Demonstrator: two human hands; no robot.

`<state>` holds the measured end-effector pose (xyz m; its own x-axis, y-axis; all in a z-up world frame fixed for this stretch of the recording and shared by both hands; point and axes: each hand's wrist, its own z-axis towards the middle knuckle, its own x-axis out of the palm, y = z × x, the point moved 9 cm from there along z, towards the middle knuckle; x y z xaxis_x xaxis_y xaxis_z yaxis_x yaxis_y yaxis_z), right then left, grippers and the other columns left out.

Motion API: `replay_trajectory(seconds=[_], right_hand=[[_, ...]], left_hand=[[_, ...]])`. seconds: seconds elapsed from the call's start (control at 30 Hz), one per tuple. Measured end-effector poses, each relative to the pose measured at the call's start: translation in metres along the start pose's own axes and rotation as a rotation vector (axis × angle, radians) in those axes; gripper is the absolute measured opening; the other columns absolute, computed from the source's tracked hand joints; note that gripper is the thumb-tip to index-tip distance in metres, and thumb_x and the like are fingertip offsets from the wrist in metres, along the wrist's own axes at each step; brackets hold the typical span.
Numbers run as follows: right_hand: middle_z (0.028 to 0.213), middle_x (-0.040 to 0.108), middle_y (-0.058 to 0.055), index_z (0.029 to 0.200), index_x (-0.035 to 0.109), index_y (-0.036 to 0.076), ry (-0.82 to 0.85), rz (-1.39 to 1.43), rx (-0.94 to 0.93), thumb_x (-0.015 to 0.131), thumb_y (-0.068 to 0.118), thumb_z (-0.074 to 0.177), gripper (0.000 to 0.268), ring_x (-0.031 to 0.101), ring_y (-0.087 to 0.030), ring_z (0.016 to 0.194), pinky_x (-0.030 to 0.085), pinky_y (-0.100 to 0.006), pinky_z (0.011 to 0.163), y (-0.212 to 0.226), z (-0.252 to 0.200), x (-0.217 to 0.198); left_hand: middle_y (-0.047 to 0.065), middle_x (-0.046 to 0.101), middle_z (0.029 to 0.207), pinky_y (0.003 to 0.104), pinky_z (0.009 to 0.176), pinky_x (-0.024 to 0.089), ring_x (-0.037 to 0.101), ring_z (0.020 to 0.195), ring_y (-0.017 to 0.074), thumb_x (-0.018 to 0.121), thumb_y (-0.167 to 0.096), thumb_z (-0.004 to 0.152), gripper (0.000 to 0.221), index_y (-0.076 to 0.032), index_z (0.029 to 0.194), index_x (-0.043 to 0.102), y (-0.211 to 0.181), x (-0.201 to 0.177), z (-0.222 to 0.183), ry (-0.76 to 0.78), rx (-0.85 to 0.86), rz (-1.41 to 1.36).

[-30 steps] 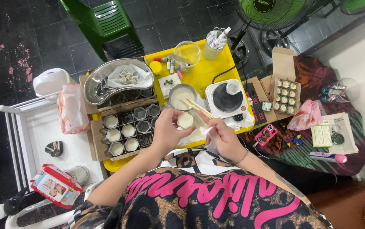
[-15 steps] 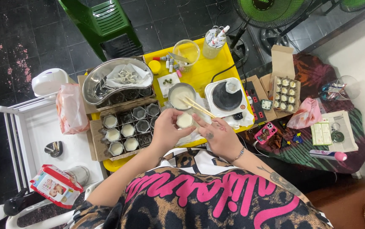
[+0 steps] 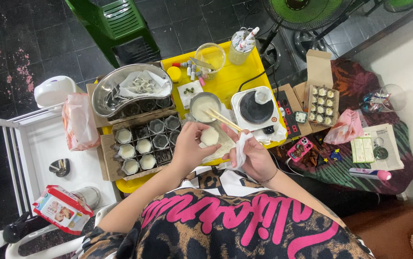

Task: Cleaning and preparing candle jars and molds at a workbench for production.

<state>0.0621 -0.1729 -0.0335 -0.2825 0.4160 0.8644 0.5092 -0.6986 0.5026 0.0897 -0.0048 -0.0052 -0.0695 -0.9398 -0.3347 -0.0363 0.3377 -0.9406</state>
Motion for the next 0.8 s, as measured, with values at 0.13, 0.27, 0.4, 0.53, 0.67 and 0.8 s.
replay_trajectory(seconds=[0.13, 0.27, 0.4, 0.53, 0.67, 0.8], right_hand=[[0.168, 0.025, -0.015, 0.124, 0.051, 0.018, -0.018, -0.135, -0.012, 0.048, 0.02, 0.108, 0.017, 0.067, -0.02, 0.078, 0.053, -0.042, 0.099, 0.0, 0.006, 0.001], [0.173, 0.025, -0.013, 0.113, 0.044, 0.014, 0.034, -0.698, -0.016, 0.044, 0.027, 0.111, 0.014, 0.062, -0.011, 0.091, 0.054, -0.028, 0.078, -0.005, 0.005, -0.01], [0.168, 0.041, -0.016, 0.111, 0.043, 0.013, 0.036, -0.86, -0.037, 0.042, 0.025, 0.113, 0.012, 0.056, -0.01, 0.087, 0.053, -0.027, 0.077, -0.008, -0.001, -0.028], [0.16, 0.049, -0.019, 0.115, 0.044, 0.011, 0.226, -1.257, -0.331, 0.045, 0.015, 0.115, 0.004, 0.067, -0.028, 0.116, 0.051, -0.038, 0.097, 0.019, -0.001, 0.03], [0.151, 0.057, -0.023, 0.109, 0.045, 0.013, 0.203, -1.476, -0.393, 0.052, 0.005, 0.104, 0.011, 0.07, -0.031, 0.104, 0.054, -0.039, 0.091, 0.021, -0.008, 0.028], [0.15, 0.059, -0.023, 0.107, 0.043, 0.015, 0.215, -1.555, -0.422, 0.056, 0.005, 0.101, 0.017, 0.07, -0.029, 0.094, 0.055, -0.038, 0.087, 0.022, -0.013, 0.019]], left_hand=[[0.007, 0.063, 0.107, 0.03, 0.08, 0.057, 0.067, 0.091, 0.0146, 0.093, -0.014, 0.069, 0.054, -0.004, 0.113, 0.064, 0.006, 0.005, -0.001, 0.04, -0.035, 0.035], [0.008, 0.071, 0.109, 0.028, 0.085, 0.058, 0.067, 0.095, 0.0114, 0.091, -0.014, 0.071, 0.056, -0.003, 0.119, 0.064, 0.011, 0.017, -0.002, 0.204, -0.099, -0.096], [0.01, 0.067, 0.12, 0.032, 0.093, 0.06, 0.067, 0.11, 0.0139, 0.089, -0.006, 0.076, 0.062, -0.002, 0.128, 0.056, 0.032, 0.041, -0.006, 0.4, -0.151, -0.423], [0.011, 0.067, 0.12, 0.034, 0.096, 0.058, 0.067, 0.114, 0.0175, 0.087, -0.003, 0.076, 0.075, -0.004, 0.137, 0.045, 0.022, 0.04, -0.007, 0.436, -0.161, -0.493], [0.012, 0.066, 0.124, 0.036, 0.097, 0.059, 0.067, 0.116, 0.0186, 0.087, -0.001, 0.072, 0.082, -0.005, 0.141, 0.042, 0.026, 0.041, -0.009, 0.464, -0.171, -0.519], [0.01, 0.057, 0.121, 0.035, 0.094, 0.06, 0.065, 0.112, 0.0178, 0.089, 0.005, 0.068, 0.09, -0.008, 0.144, 0.043, 0.022, 0.041, -0.01, 0.483, -0.19, -0.578]])
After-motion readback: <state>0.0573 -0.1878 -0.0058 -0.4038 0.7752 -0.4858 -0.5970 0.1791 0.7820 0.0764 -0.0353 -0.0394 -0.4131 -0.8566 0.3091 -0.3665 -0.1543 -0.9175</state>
